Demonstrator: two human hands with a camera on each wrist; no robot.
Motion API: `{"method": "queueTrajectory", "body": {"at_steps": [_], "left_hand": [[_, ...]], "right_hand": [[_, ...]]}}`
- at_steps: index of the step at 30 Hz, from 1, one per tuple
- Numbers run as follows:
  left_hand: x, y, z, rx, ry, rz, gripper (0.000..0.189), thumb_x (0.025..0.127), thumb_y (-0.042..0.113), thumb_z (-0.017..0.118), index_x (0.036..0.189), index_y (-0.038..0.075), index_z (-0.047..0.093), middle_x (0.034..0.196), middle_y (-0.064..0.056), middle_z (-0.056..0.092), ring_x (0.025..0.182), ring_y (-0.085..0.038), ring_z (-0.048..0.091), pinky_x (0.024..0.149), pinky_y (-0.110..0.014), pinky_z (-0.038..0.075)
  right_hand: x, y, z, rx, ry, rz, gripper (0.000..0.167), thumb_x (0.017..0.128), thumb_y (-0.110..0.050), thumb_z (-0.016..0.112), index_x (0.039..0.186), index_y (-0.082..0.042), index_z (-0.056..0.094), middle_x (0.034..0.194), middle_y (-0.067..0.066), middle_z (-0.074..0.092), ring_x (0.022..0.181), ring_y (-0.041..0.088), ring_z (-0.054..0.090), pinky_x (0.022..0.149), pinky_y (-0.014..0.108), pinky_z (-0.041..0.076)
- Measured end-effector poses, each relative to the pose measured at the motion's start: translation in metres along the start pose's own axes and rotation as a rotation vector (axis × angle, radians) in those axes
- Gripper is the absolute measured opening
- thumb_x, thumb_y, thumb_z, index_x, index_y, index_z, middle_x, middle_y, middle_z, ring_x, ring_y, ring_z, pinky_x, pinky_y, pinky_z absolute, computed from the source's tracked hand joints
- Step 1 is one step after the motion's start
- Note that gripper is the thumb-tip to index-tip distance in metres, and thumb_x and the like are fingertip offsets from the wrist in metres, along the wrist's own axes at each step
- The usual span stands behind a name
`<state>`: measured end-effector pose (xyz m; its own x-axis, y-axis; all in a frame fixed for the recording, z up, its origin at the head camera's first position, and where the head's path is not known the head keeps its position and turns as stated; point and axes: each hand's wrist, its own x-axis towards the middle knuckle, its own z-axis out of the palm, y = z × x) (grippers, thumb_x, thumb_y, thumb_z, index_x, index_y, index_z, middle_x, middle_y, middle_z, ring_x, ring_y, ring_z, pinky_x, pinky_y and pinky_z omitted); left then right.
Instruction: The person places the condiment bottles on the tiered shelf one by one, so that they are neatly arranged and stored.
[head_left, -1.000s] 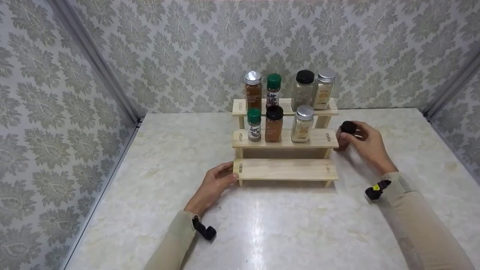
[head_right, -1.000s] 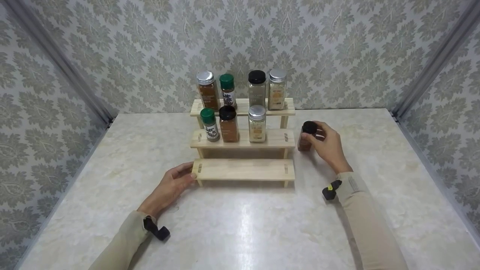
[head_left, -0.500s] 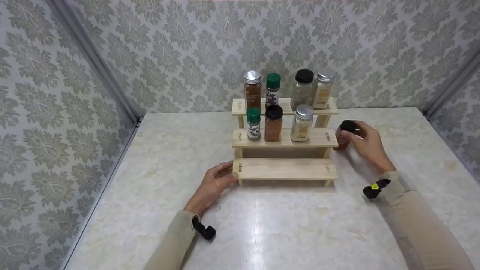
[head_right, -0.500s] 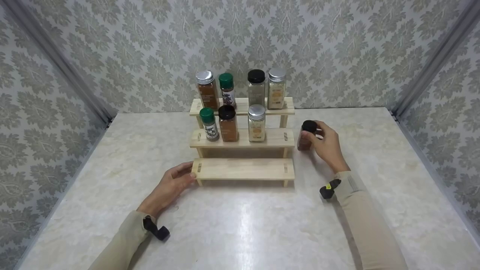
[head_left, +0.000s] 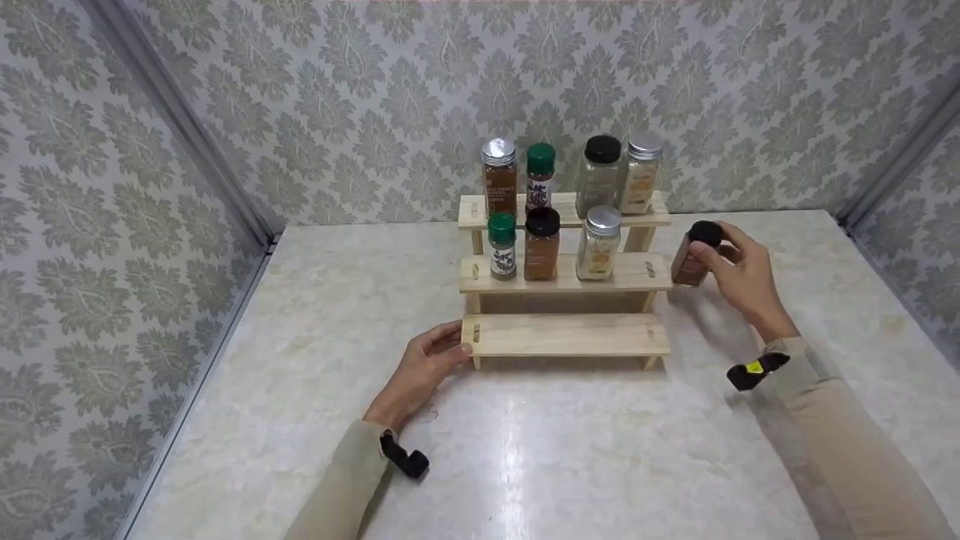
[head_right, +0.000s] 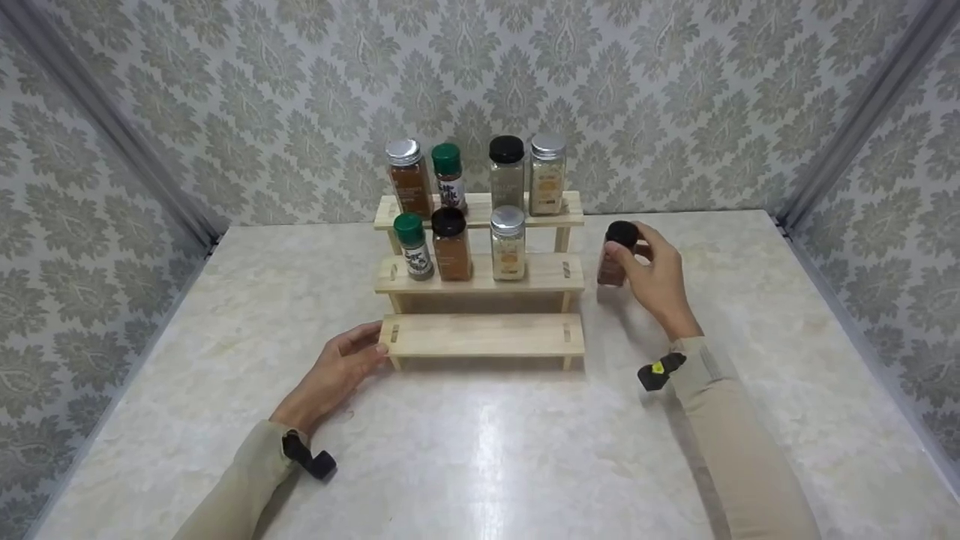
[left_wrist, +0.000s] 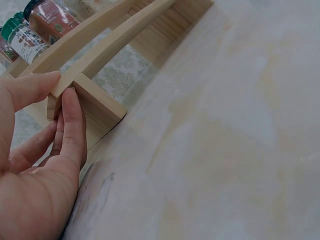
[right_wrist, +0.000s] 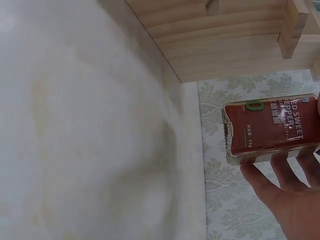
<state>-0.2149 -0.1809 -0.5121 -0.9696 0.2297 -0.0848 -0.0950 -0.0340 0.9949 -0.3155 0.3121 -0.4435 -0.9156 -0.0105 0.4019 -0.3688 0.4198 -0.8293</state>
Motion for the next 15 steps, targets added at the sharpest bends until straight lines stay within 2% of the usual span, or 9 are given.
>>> {"method": "queueTrajectory", "body": {"at_steps": [3,15], "left_hand": [[0.001,0.0,0.0,0.004,0.001,-0.005,0.065,0.101,0.023,0.076,0.158,0.005,0.049,0.151,-0.018,0.058,0.135,-0.027,0.061,0.106,-0.037,0.057],[0.0,0.003,0.002,0.03,0.029,-0.026,0.064,0.101,0.023,0.077,0.158,0.006,0.051,0.149,-0.017,0.06,0.133,-0.026,0.062,0.103,-0.036,0.059]], "right_hand": [[-0.002,-0.009,-0.002,0.03,0.015,-0.003,0.048,0.107,-0.023,0.067,0.151,-0.005,0.059,0.128,-0.014,0.062,0.107,0.008,0.064,0.079,0.013,0.055],[-0.004,-0.046,-0.008,0.054,0.025,-0.053,0.044,0.108,-0.021,0.066,0.15,-0.006,0.061,0.127,-0.012,0.064,0.109,0.009,0.066,0.081,0.013,0.057]]}}
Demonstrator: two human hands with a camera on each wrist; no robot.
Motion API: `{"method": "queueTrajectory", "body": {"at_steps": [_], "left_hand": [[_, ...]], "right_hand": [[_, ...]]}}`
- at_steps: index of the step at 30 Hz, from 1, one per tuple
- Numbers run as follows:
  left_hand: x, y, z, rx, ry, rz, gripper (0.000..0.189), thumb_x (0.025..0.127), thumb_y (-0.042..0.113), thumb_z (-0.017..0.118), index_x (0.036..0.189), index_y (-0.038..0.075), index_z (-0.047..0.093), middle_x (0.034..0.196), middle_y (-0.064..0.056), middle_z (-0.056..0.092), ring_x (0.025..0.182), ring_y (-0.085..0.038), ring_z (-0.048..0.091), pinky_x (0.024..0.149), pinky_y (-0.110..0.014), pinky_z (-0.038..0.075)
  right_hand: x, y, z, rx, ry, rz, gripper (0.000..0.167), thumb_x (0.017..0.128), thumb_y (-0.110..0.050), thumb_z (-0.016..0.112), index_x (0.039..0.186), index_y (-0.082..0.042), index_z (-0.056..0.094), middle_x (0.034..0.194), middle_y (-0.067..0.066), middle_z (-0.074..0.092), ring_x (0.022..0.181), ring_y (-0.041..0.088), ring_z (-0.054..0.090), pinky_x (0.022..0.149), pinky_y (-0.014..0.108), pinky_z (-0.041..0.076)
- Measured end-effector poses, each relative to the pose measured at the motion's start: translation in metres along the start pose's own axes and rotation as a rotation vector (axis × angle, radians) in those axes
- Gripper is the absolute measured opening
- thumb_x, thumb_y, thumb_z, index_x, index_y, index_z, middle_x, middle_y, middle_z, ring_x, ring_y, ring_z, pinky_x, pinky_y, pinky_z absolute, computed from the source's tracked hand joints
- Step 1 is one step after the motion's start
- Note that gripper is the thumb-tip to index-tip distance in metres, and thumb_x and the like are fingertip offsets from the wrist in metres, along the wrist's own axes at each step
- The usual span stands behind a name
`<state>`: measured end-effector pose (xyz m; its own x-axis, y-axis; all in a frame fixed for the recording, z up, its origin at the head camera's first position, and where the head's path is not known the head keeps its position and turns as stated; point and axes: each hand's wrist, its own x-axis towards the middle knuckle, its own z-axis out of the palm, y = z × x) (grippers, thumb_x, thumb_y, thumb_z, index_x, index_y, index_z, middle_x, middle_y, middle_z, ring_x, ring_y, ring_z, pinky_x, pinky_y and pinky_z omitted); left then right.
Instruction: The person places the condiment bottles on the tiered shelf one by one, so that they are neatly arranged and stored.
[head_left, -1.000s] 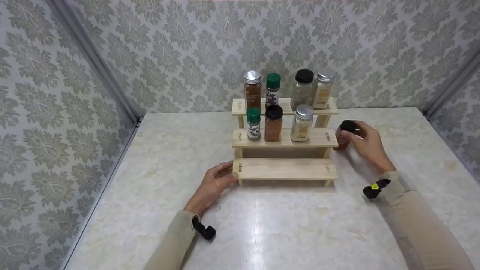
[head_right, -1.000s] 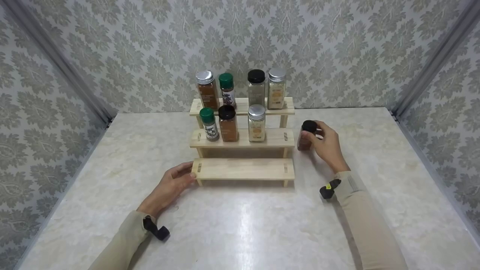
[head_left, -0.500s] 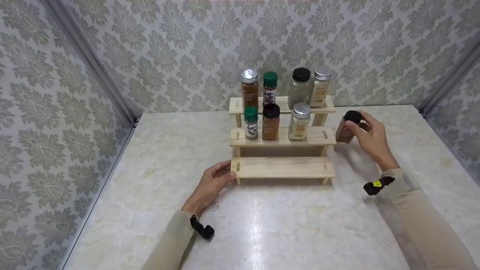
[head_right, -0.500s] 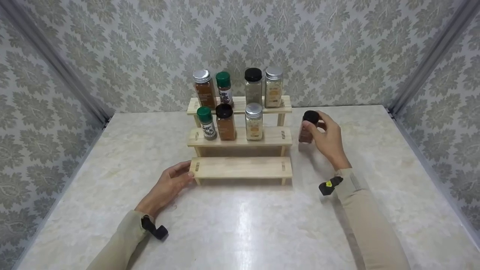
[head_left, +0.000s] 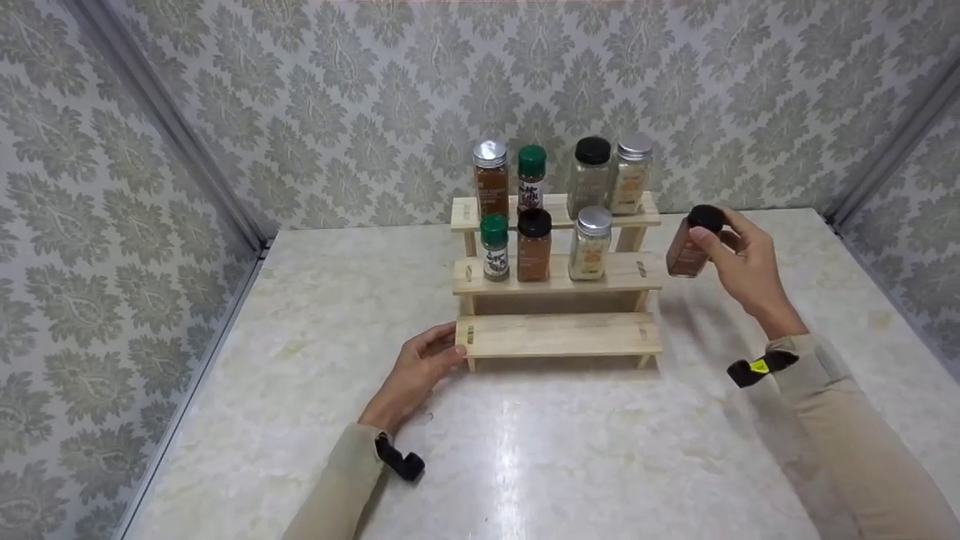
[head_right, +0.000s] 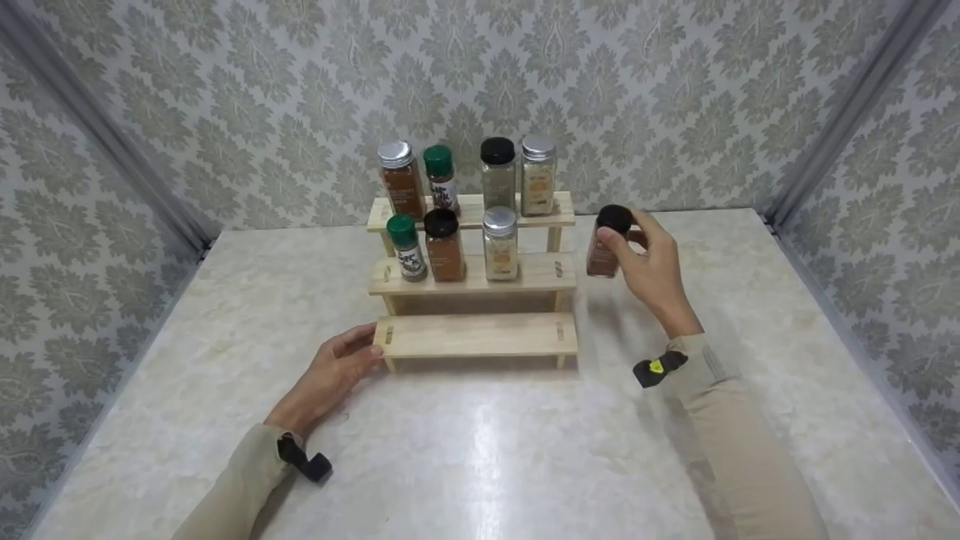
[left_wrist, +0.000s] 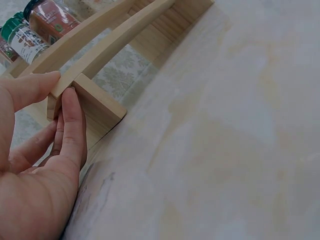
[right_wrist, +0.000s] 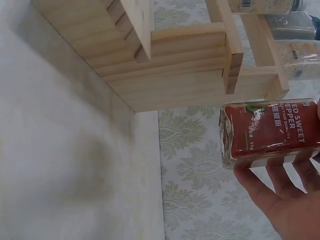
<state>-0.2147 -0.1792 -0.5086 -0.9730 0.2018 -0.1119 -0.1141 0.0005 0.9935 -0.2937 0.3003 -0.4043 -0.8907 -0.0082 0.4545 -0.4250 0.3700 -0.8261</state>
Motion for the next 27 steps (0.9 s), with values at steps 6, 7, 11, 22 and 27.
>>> {"method": "queueTrajectory", "body": {"at_steps": [6,7,11,22,27], "left_hand": [[0.0,-0.001,-0.001,-0.014,0.001,-0.005,0.066,0.101,0.024,0.077,0.158,0.006,0.05,0.151,-0.017,0.059,0.134,-0.027,0.062,0.104,-0.036,0.058],[0.0,-0.001,-0.002,-0.016,-0.002,-0.003,0.066,0.101,0.024,0.077,0.158,0.006,0.05,0.151,-0.017,0.059,0.134,-0.027,0.062,0.104,-0.036,0.058],[-0.001,-0.002,-0.002,-0.022,-0.014,0.004,0.065,0.101,0.023,0.076,0.158,0.007,0.05,0.15,-0.017,0.059,0.134,-0.026,0.061,0.105,-0.035,0.057],[0.0,-0.002,-0.001,-0.023,-0.018,0.016,0.061,0.103,0.02,0.074,0.157,0.007,0.051,0.151,-0.017,0.059,0.136,-0.027,0.059,0.104,-0.034,0.057],[0.001,-0.002,0.0,-0.032,-0.013,0.013,0.06,0.103,0.018,0.073,0.157,0.005,0.051,0.152,-0.018,0.058,0.137,-0.028,0.059,0.103,-0.034,0.058]], "right_hand": [[0.001,-0.017,0.004,0.003,-0.007,-0.016,0.046,0.108,-0.021,0.065,0.152,-0.007,0.06,0.129,-0.013,0.063,0.114,0.006,0.065,0.086,0.012,0.057],[0.001,-0.02,0.005,0.005,-0.01,-0.021,0.046,0.109,-0.021,0.065,0.152,-0.007,0.059,0.13,-0.013,0.063,0.114,0.006,0.065,0.087,0.012,0.057],[0.001,-0.032,0.01,0.004,-0.019,-0.047,0.043,0.109,-0.02,0.064,0.15,-0.006,0.061,0.129,-0.012,0.064,0.113,0.008,0.066,0.086,0.014,0.056],[0.001,-0.049,0.03,0.038,-0.046,-0.072,0.039,0.108,-0.013,0.066,0.146,-0.006,0.065,0.125,-0.012,0.067,0.115,0.008,0.067,0.098,0.018,0.051],[0.002,-0.051,0.04,0.059,-0.066,-0.097,0.037,0.107,-0.009,0.066,0.144,-0.005,0.066,0.123,-0.01,0.068,0.116,0.009,0.067,0.101,0.018,0.051]]}}
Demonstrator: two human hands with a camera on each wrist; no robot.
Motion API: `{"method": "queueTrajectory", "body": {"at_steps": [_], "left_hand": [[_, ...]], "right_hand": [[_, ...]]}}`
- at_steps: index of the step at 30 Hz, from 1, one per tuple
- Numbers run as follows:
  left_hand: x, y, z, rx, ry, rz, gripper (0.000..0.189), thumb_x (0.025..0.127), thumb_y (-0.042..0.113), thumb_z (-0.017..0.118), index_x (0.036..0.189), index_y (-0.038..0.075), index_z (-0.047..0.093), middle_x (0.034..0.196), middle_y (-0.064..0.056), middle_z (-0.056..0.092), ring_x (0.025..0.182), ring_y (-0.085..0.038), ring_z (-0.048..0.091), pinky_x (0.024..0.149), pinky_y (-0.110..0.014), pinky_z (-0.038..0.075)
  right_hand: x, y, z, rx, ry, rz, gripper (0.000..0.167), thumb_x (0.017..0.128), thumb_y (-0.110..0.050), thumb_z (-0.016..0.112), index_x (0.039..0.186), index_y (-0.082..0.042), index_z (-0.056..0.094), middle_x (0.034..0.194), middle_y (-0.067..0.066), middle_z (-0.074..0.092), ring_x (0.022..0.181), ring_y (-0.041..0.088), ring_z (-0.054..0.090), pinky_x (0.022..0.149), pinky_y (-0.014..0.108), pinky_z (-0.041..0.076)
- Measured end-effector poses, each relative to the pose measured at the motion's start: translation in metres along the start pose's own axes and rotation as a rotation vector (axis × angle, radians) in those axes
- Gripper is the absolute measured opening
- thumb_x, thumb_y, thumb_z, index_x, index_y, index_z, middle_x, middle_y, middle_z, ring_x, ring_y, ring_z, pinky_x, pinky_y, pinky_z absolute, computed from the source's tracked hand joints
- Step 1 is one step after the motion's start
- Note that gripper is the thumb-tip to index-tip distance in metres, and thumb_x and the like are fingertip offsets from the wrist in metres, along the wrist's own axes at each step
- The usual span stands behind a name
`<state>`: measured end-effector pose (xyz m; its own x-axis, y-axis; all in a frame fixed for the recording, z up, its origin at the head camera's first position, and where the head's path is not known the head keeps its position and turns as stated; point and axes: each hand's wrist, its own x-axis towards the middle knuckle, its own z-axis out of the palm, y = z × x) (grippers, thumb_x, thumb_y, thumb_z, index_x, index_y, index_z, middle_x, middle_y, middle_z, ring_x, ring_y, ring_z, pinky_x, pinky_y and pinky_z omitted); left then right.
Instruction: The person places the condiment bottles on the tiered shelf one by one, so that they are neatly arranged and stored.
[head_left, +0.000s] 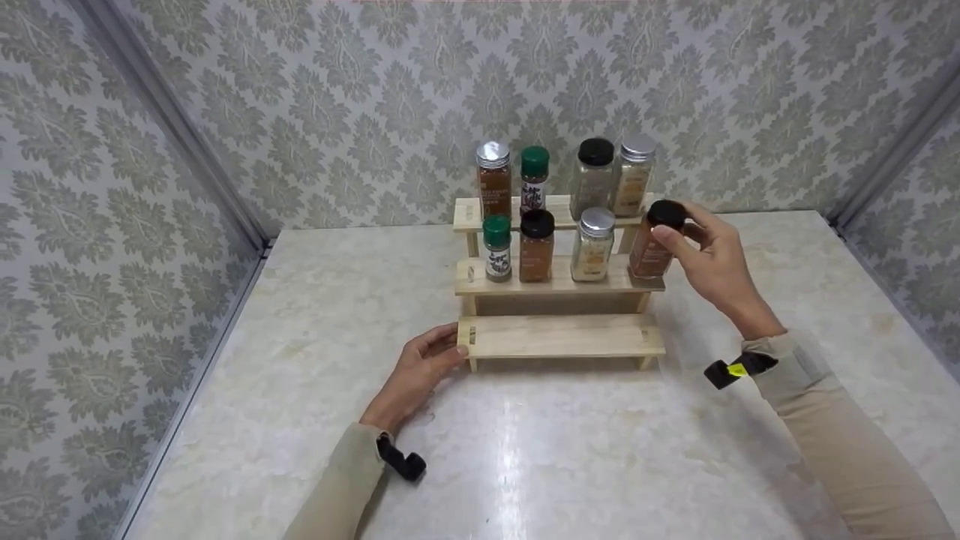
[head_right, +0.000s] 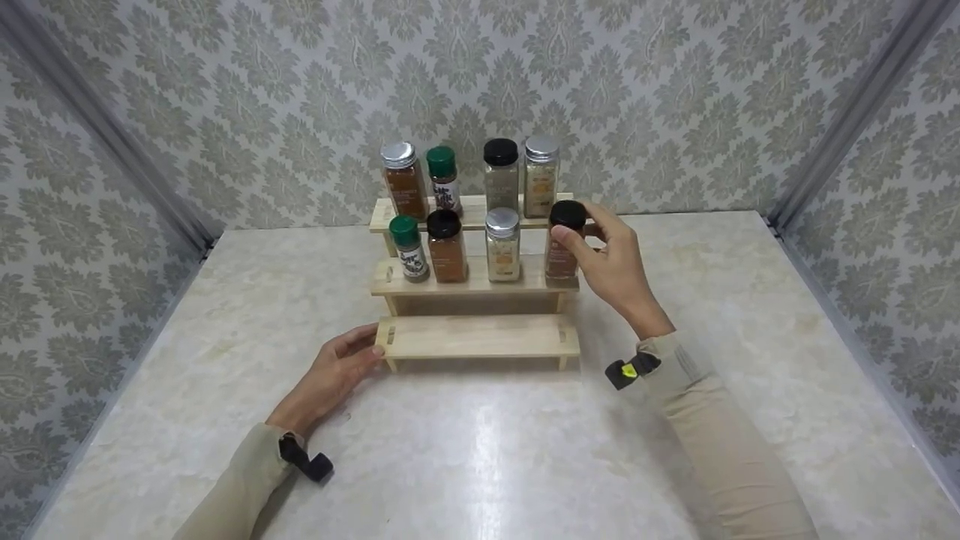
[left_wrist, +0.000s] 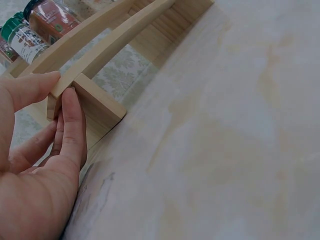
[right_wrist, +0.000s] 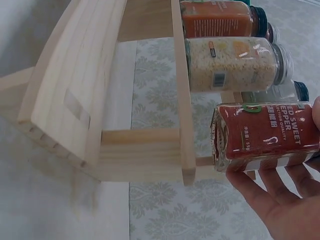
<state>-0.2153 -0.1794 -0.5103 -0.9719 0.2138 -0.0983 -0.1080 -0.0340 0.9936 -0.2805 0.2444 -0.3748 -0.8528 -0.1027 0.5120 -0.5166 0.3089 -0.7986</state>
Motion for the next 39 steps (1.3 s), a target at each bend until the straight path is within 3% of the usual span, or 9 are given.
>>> {"method": "queueTrajectory", "body": {"at_steps": [16,28,39], "left_hand": [[0.0,0.0,0.004,0.001,0.002,0.006,0.06,0.103,0.014,0.072,0.157,0.002,0.049,0.149,-0.021,0.059,0.128,-0.024,0.065,0.102,-0.035,0.058],[0.001,-0.001,0.003,0.011,0.011,0.01,0.059,0.103,0.015,0.072,0.156,0.003,0.051,0.149,-0.02,0.06,0.13,-0.027,0.064,0.102,-0.037,0.059],[0.006,-0.002,0.003,-0.005,0.002,0.007,0.061,0.102,0.014,0.073,0.156,0.001,0.05,0.152,-0.021,0.058,0.134,-0.028,0.062,0.105,-0.037,0.058]], "right_hand": [[0.0,0.009,0.017,0.092,-0.003,0.002,0.038,0.102,-0.001,0.07,0.14,-0.003,0.069,0.119,-0.01,0.072,0.11,0.011,0.071,0.088,0.018,0.057],[0.002,0.012,0.022,0.087,0.002,-0.02,0.037,0.101,-0.001,0.072,0.138,-0.005,0.071,0.121,-0.007,0.073,0.113,0.01,0.07,0.1,0.021,0.054],[0.0,0.007,0.016,0.058,-0.021,0.055,0.042,0.101,-0.01,0.076,0.142,-0.006,0.067,0.125,-0.005,0.067,0.112,0.01,0.069,0.084,0.016,0.059]]}}
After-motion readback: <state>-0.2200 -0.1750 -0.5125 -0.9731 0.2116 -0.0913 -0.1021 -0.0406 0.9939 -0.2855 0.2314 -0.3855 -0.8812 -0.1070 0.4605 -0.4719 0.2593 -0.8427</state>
